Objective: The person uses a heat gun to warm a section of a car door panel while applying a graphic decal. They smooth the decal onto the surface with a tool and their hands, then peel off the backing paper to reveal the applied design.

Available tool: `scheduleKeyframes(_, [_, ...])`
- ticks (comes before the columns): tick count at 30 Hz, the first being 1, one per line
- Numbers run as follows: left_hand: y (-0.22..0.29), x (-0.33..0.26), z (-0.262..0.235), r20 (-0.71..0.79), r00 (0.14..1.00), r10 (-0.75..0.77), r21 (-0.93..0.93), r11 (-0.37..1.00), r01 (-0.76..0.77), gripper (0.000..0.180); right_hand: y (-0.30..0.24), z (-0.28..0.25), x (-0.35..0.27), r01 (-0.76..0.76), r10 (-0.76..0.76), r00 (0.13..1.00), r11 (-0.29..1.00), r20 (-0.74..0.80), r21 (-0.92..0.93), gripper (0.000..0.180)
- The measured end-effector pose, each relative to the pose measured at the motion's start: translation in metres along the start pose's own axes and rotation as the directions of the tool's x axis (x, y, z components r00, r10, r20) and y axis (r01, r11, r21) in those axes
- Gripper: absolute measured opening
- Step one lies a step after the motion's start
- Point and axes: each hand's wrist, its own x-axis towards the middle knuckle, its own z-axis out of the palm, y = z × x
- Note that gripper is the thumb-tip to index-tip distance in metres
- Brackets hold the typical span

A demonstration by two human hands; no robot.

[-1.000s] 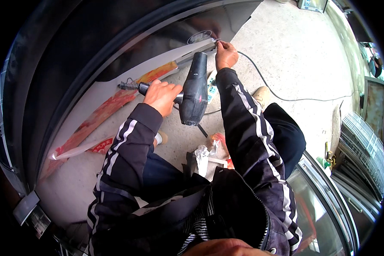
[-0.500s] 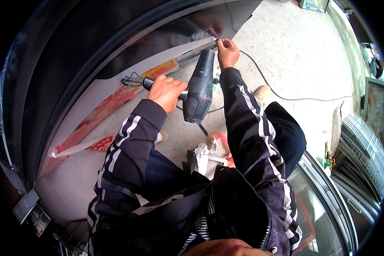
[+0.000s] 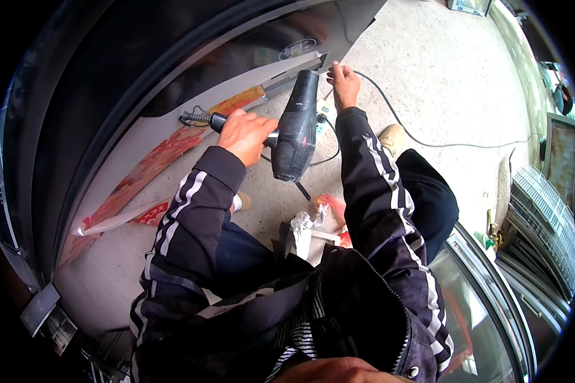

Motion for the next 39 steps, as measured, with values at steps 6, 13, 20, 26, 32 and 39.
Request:
scheduleKeyframes(6, [-0.003,-0.009,-0.005,0.040,0.998,-0.042,0.008,0.999,0.041,0.041,-0.010,0.017,-0.003,0.298,-0.297,0.953,0.955,0.060,0.003,0.020])
scheduleKeyframes(13, [-0.006,-0.012,-0.007,0.058,0.996,-0.068,0.028,0.997,0.067,0.041,-0.017,0.032,-0.011,0.388,-0.439,0.898,0.819,-0.026,-0.423,0.023])
scheduleKeyframes(20, [-0.007,-0.011,-0.006,0.067,0.995,-0.074,0.034,0.997,0.072,0.043,-0.007,0.034,-0.021,0.572,-0.613,0.789,0.715,0.032,-0.402,0.015])
scheduleKeyframes(26, [-0.006,-0.010,-0.008,0.090,0.993,-0.076,0.040,0.997,0.073,0.043,-0.008,0.032,-0.022,0.312,-0.327,0.944,0.930,-0.047,-0.194,0.023])
scheduleKeyframes(32, [-0.005,-0.011,-0.010,0.103,0.991,-0.088,0.045,0.995,0.084,0.042,-0.017,0.044,-0.022,0.330,-0.346,0.932,0.934,-0.107,-0.140,0.021])
scheduleKeyframes(39, [-0.005,-0.009,-0.008,0.093,0.992,-0.083,0.039,0.996,0.080,0.041,0.002,0.040,-0.008,0.443,-0.499,0.860,0.836,-0.112,-0.325,0.014])
